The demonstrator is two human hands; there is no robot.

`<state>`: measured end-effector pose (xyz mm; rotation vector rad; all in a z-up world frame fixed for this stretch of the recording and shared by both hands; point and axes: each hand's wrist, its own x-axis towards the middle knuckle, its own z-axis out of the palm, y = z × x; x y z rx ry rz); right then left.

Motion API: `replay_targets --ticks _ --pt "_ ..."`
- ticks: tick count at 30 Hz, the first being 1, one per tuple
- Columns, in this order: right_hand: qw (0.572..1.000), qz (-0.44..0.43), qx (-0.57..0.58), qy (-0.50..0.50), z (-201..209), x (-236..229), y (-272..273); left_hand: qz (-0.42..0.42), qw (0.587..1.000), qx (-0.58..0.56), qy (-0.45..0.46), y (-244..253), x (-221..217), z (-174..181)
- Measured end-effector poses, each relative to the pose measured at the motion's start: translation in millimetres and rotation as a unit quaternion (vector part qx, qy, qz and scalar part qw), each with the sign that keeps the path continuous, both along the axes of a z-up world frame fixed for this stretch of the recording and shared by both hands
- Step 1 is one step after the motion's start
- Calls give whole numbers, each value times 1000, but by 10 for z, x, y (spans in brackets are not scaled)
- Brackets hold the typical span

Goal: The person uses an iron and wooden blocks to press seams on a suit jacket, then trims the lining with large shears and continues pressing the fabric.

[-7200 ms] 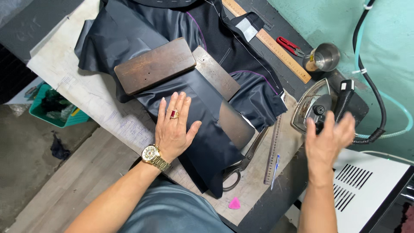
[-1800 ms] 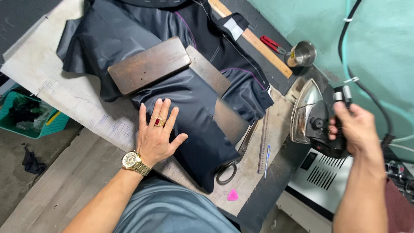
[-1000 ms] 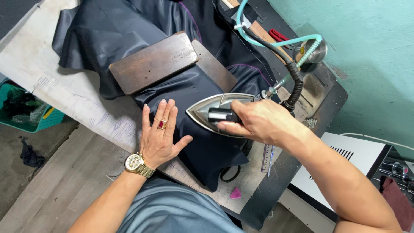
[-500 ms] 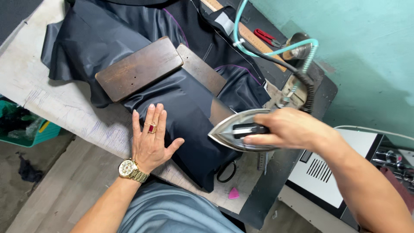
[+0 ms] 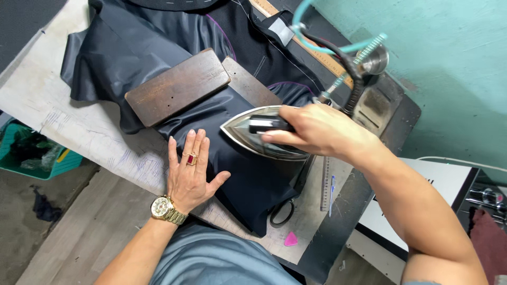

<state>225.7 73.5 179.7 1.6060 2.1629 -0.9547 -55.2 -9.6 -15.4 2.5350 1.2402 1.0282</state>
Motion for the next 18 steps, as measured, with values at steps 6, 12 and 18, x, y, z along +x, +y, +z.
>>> replay_targets --ticks 6,12,18 --pt "998 60 -12 -8 -81 -101 1 -2 1000 -16 4 -10 2 -3" --pt "996 57 -56 -35 -27 307 -430 -12 1000 -2 18 -17 12 -13" --pt "969 -224 -100 -32 112 1272 -818 -1 1000 12 23 -27 -4 -28"
